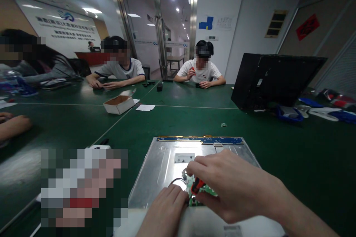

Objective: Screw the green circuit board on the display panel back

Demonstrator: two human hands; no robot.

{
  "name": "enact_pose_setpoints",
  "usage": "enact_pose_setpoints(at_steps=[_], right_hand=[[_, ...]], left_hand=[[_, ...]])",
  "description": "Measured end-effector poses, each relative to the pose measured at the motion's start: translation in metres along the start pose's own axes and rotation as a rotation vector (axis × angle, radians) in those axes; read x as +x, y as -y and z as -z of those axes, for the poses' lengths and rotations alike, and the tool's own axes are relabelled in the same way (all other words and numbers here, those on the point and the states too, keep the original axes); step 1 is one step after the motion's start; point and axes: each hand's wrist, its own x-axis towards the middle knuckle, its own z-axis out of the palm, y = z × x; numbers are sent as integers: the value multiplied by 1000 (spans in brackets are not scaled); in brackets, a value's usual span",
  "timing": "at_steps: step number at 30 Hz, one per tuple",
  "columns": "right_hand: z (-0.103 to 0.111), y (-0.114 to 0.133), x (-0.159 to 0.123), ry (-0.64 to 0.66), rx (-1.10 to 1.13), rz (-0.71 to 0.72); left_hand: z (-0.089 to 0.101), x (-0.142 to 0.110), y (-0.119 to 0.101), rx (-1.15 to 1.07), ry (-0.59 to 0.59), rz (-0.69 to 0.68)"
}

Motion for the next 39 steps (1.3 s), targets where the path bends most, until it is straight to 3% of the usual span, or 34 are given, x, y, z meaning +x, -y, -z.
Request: enact_pose_setpoints(at_steps=[8, 20, 26, 35, 39], right_hand=[[-4, 2, 1, -23, -40, 20], [0, 4, 2, 13, -46, 52], [-3, 2, 3, -14, -60, 10], [-1, 4, 1, -9, -33, 90], [-4, 3, 3, -19, -76, 53]], left_hand=[[-1, -1, 1, -12, 45, 33], [2, 1, -2, -1, -35, -5], [4, 0, -3, -20, -8, 16], [2, 0, -2, -31, 26, 46], [6, -1, -2, -29, 41, 35]])
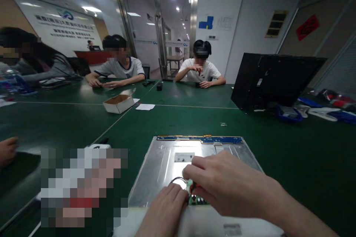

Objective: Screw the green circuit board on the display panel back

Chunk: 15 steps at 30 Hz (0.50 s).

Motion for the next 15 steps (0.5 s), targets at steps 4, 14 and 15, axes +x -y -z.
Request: enact_pose_setpoints(at_steps=[4, 14, 15], right_hand=[[0, 0, 0, 2, 28, -40], [2, 0, 1, 7, 41, -16], [2, -1, 1, 5, 39, -31]], left_hand=[[-4, 0, 2, -10, -48, -11], [-7, 1, 2, 0, -104, -41], [-6, 1, 2, -4, -91, -36]])
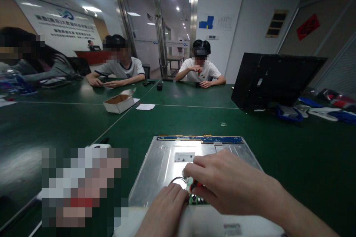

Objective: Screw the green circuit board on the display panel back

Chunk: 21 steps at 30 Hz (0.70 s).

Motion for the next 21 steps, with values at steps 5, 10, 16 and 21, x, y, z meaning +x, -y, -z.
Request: enact_pose_setpoints(at_steps=[5, 10, 16, 21], right_hand=[[1, 0, -2, -7, 15, -7], [3, 1, -3, 29, 32, 33], [-1, -1, 1, -2, -31, -49], [0, -2, -1, -14, 28, -7]], left_hand=[[3, 0, -1, -17, 55, 23], [1, 0, 0, -10, 50, 31], [0, -2, 0, -14, 31, 14], [-1, 0, 0, -18, -42, -32]])
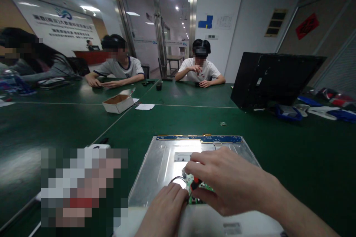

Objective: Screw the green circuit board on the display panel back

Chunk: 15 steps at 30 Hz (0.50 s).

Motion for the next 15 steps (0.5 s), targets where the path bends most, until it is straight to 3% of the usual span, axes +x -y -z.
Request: enact_pose_setpoints(at_steps=[4, 11, 15], right_hand=[[1, 0, -1, 15, 17, 53], [-1, 0, 1, 2, -2, -32], [-1, 0, 0, -16, 15, -1]], left_hand=[[0, 1, -1, 13, 1, 1], [3, 0, -2, -6, 63, 39], [1, -2, 0, 7, 53, 42]])
